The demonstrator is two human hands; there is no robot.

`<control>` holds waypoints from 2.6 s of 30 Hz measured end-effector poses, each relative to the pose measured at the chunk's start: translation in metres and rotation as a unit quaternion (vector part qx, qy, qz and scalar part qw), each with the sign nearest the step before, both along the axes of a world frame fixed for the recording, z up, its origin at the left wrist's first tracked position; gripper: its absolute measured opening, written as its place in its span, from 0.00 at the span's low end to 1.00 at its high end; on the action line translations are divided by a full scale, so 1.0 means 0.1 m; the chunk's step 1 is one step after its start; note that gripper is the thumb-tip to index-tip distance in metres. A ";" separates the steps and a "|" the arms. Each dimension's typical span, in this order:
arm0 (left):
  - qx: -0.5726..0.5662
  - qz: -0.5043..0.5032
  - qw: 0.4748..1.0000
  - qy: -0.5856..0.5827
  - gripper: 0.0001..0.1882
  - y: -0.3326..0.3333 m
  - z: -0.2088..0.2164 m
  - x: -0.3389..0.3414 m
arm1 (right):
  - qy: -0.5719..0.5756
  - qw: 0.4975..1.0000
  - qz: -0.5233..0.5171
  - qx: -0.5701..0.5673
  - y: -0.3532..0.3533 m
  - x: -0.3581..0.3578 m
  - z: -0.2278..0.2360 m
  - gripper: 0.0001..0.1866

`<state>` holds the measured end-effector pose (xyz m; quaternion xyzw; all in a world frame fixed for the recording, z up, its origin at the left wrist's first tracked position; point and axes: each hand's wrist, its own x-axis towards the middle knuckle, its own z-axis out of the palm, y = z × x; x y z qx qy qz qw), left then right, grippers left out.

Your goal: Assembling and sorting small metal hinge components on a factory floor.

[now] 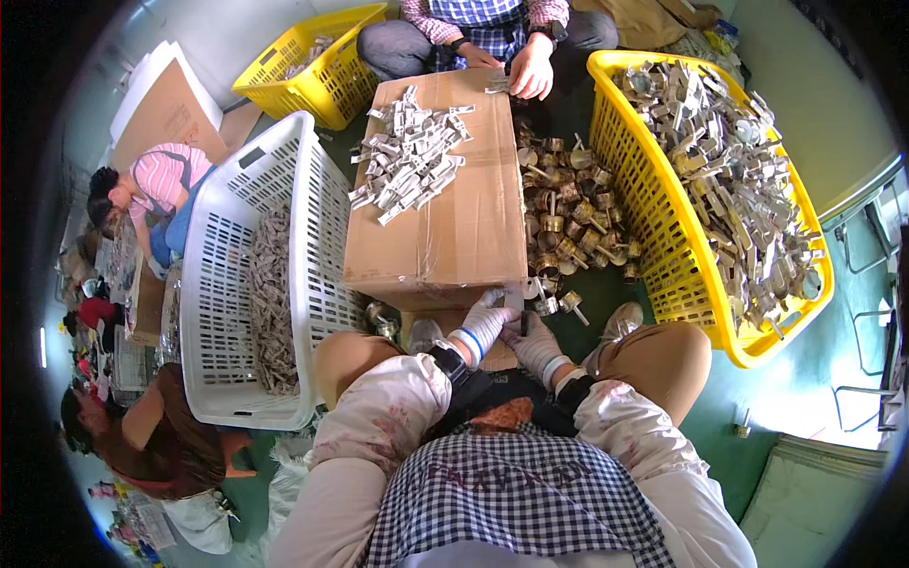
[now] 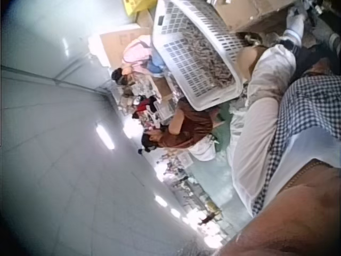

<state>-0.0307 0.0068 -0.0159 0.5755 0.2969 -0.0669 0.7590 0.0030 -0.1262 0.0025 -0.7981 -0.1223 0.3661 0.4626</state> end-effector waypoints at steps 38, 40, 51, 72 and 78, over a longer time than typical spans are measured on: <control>0.416 -0.203 0.887 -0.008 0.16 0.08 -0.04 0.05 | -0.128 0.918 0.327 0.185 1.04 0.18 -1.81 0.23; 0.254 -0.070 0.961 -0.083 0.14 -0.17 0.26 0.20 | -0.140 0.871 0.411 0.229 1.71 0.07 -1.78 0.23; 0.075 0.003 0.997 0.032 0.10 -0.27 -0.46 0.36 | -0.168 0.749 0.601 0.223 2.02 0.12 -2.62 0.22; 0.178 -0.081 0.974 -0.118 0.12 -0.23 -0.82 0.47 | -0.354 0.700 0.612 -0.101 -0.27 1.88 -2.22 0.22; 0.256 -0.159 0.953 -0.021 0.18 -0.16 -0.96 0.40 | -0.249 0.735 0.468 -0.422 -0.28 1.84 -0.90 0.20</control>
